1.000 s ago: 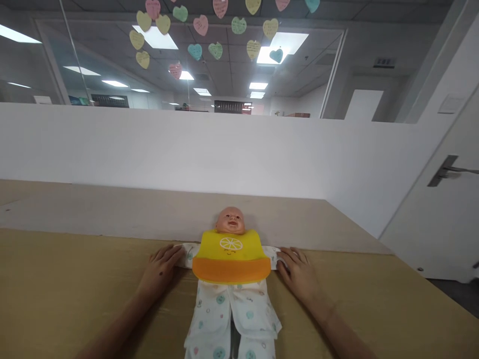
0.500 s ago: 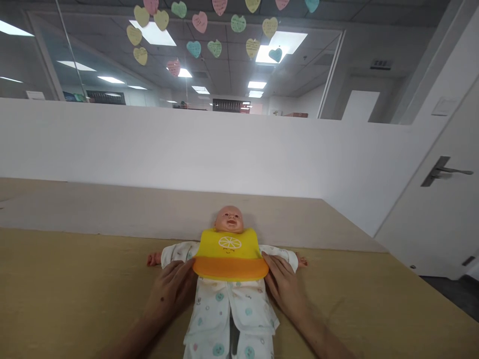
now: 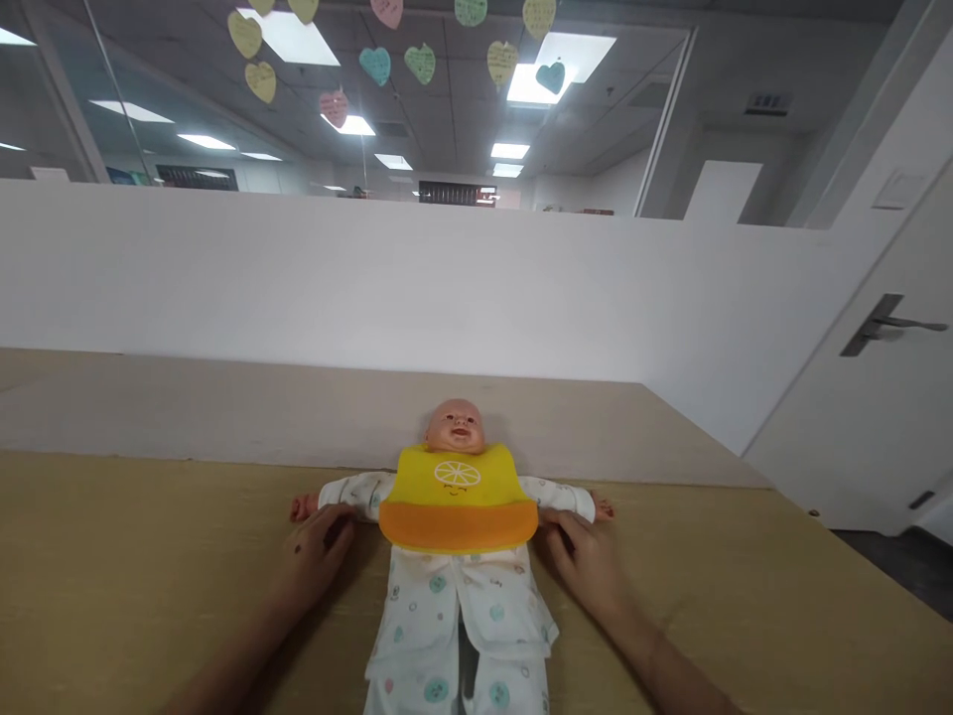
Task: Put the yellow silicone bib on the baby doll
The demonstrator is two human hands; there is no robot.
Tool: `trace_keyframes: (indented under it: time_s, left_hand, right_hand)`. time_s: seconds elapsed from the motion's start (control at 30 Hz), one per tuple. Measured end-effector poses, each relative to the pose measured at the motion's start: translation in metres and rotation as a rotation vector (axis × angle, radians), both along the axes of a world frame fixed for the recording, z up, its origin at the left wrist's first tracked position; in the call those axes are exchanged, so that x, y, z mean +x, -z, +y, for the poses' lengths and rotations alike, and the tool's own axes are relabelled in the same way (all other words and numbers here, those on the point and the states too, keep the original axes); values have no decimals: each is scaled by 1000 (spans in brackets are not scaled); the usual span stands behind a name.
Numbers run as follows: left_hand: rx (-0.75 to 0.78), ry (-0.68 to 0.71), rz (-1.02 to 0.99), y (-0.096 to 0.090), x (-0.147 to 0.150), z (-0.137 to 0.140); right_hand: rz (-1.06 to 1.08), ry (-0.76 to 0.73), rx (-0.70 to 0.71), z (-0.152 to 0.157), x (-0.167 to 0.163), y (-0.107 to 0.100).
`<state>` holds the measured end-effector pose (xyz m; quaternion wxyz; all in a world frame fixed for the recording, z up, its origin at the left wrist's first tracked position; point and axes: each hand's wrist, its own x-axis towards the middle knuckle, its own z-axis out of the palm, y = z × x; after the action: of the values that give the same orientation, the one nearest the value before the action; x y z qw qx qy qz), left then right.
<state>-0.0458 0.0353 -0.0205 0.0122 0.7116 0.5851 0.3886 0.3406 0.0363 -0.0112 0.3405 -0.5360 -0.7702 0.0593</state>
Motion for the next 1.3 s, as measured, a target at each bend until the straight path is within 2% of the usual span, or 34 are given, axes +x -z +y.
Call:
trace_keyframes:
  time_s: [0.23, 0.37, 0.57, 0.73, 0.93, 1.07, 1.2, 1.3]
  left_hand:
    - [-125, 120, -8, -8, 8, -8]
    - [-245, 216, -115, -17, 19, -14]
    - [-296, 117, -293, -17, 18, -9]
    - [-277, 87, -277, -20, 20, -11]
    - [-246, 24, -271, -28, 25, -17]
    - [-180, -8, -308, -27, 23, -15]
    - [-67, -73, -335, -31, 22, -4]
    - [-101, -99, -443, -40, 29, 13]
  right_hand:
    - [-126, -115, -57, 0, -7, 1]
    - [-103, -160, -35, 1, -9, -2]
    - [-46, -38, -12, 6, -4, 4]
    - [28, 14, 32, 10, 2, 10]
    - [236, -12, 67, 5, -4, 3]
    - [450, 41, 62, 9, -11, -2]
    - [636, 98, -21, 20, -16, -13]
    - [864, 104, -179, 39, -21, -25]
